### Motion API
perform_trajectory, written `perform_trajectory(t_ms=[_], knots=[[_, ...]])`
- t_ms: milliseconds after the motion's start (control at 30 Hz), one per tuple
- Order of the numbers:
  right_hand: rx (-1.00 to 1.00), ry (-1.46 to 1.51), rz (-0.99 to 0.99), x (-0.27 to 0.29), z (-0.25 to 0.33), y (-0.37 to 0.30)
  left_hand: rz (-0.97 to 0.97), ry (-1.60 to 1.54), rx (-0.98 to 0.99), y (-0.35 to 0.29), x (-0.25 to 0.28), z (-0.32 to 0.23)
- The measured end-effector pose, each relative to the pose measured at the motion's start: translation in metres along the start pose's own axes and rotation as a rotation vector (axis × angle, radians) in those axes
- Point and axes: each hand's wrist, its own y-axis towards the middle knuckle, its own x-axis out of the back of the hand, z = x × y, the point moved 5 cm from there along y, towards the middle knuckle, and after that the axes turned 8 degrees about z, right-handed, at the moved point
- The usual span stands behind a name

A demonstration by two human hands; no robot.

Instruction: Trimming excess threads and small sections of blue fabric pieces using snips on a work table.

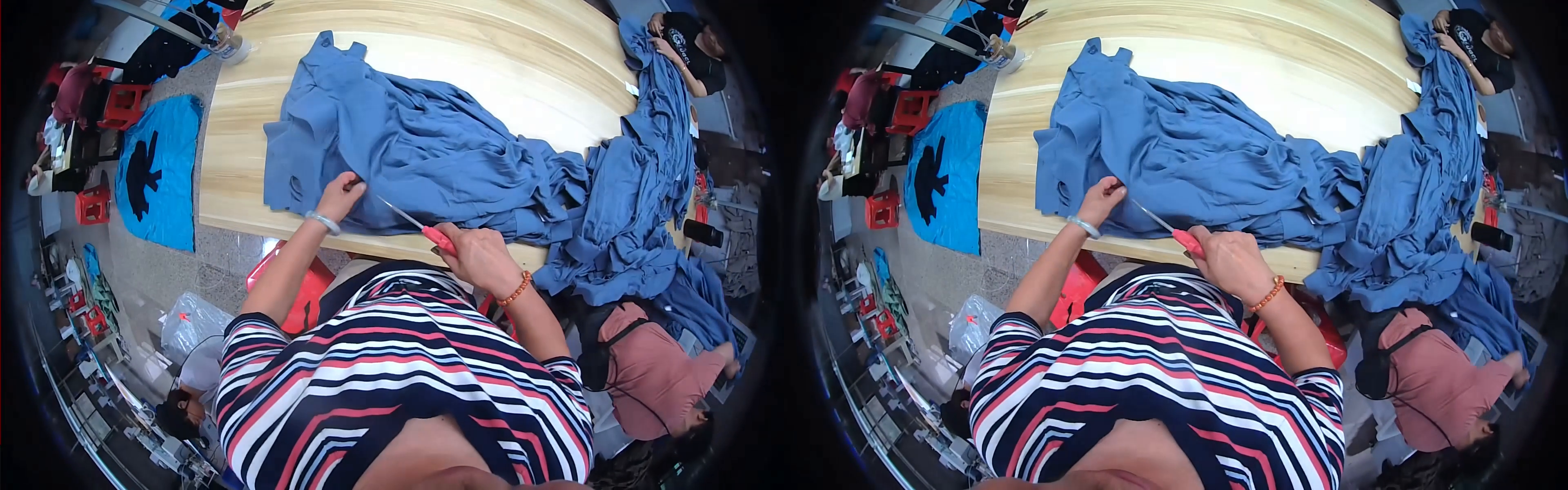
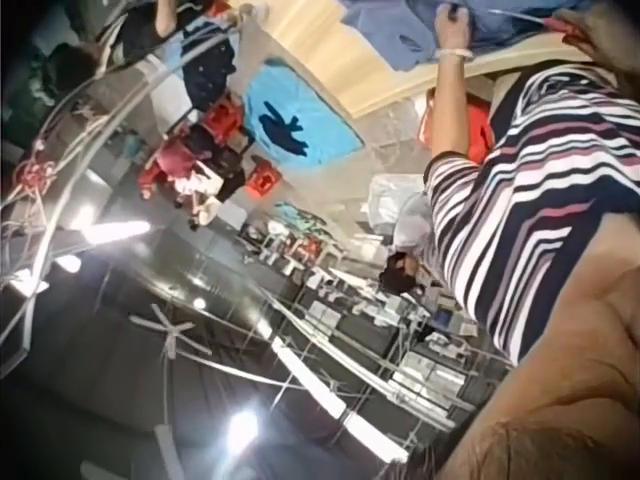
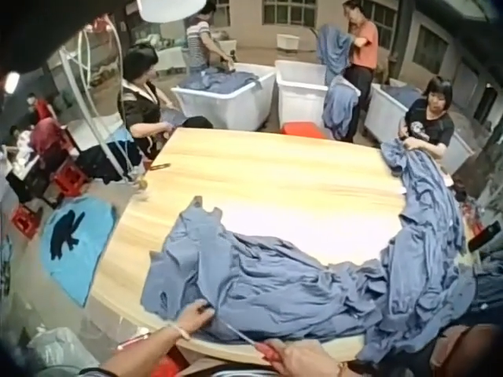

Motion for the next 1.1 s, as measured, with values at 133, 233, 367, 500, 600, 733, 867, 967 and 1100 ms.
perform_trajectory(t_ms=[133,233,367,500,600,733,867,967,1100], knots=[[0.033,0.013,-0.084,-0.017,-0.013,-0.001,0.175,1.068,0.066,-0.027,0.011,-0.02],[0.042,0.016,-0.094,-0.019,-0.01,0.0,0.131,0.775,0.004,-0.027,0.023,-0.014],[0.031,-0.029,0.076,-0.018,0.012,0.005,0.082,-0.102,0.123,-0.009,0.028,-0.002],[0.047,0.186,0.154,-0.012,0.014,0.014,0.076,-0.494,0.171,-0.008,0.011,-0.035],[0.038,0.169,0.039,-0.021,-0.002,0.023,0.003,-0.287,-0.029,-0.014,0.024,-0.089],[0.036,0.077,-0.06,-0.043,-0.022,0.036,0.08,-0.704,-0.276,-0.029,-0.021,-0.212],[0.005,-0.014,-0.634,-0.036,-0.064,0.046,0.61,-0.672,-0.718,-0.067,-0.069,-0.301],[-0.113,-0.091,-0.62,0.03,-0.11,-0.021,1.012,-0.379,-0.857,-0.077,-0.108,-0.338],[-0.656,-0.533,-0.294,0.06,-0.162,-0.106,0.89,-0.398,-1.055,-0.061,-0.168,-0.363]])
